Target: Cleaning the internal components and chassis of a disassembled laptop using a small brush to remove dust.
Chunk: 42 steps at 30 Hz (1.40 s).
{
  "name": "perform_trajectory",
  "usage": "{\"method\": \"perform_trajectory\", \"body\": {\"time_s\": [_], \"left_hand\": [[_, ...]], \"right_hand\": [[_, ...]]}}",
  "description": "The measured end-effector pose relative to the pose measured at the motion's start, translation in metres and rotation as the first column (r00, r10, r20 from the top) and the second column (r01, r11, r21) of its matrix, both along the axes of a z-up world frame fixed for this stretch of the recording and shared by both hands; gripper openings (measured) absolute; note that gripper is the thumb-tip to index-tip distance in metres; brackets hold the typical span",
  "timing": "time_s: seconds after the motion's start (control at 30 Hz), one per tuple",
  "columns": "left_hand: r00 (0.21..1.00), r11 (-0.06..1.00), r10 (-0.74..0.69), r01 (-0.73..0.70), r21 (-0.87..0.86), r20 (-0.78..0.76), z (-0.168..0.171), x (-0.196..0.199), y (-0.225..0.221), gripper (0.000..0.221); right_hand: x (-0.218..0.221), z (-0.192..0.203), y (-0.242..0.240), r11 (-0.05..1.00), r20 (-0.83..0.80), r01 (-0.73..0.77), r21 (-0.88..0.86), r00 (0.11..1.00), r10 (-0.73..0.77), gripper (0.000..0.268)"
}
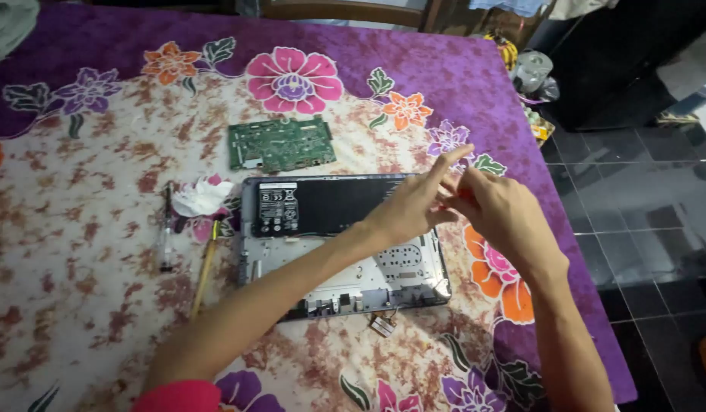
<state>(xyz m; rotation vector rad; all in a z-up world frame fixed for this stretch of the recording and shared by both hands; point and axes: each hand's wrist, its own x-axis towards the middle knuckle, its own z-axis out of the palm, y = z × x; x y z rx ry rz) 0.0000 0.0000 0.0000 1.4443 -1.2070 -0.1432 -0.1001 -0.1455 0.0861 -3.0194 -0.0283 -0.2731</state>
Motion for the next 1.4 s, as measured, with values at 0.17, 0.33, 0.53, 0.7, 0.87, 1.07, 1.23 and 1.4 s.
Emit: {"method": "perform_trajectory", "body": {"time_s": [0.17,0.33,0.53,0.7,0.87,1.07,1.23,1.4], "left_hand": [[0.997,0.997,0.079,-0.079,0.003,0.001,-0.007,-0.005,0.001,0.101],[0.999,0.993,-0.015,0.020,0.113,-0.049,0.005,-0.004,0.022,0.095],[0.999,0.997,-0.019,0.015,0.080,0.050,0.036,-0.018,0.095,0.088],[0.882,0.851,0.469,-0.444,0.282,-0.028,0.063,-0.022,0.195,0.045],[0.677,0.440,0.707,-0.649,0.621,0.207,0.016,-0.026,0.273,0.026],[0.597,0.133,0.737,-0.588,0.798,0.317,-0.012,-0.045,0.305,0.058],[0.620,0.114,0.702,-0.584,0.803,0.351,-0.035,-0.044,0.313,0.051],[0.484,0.181,0.791,-0.770,0.612,0.374,-0.051,-0.035,0.327,0.024]], "right_hand": [[-0.003,0.017,0.022,0.996,-0.046,0.083,-0.044,0.995,-0.085,0.028],[-0.003,0.015,0.027,0.986,0.020,-0.162,0.046,0.987,0.161,0.016],[-0.016,0.028,0.056,0.999,0.037,-0.040,-0.033,0.998,0.041,0.016],[-0.022,0.027,0.123,0.882,0.222,-0.382,0.275,0.918,0.328,0.018],[-0.004,-0.016,0.192,0.653,0.269,-0.741,0.155,0.668,0.694,0.014],[0.017,-0.064,0.264,0.546,0.222,-0.830,-0.116,0.514,0.829,0.033],[0.026,-0.091,0.296,0.570,0.019,-0.784,-0.245,0.584,0.812,0.041],[0.031,-0.086,0.292,0.616,-0.007,-0.760,-0.207,0.631,0.776,0.022]]}}
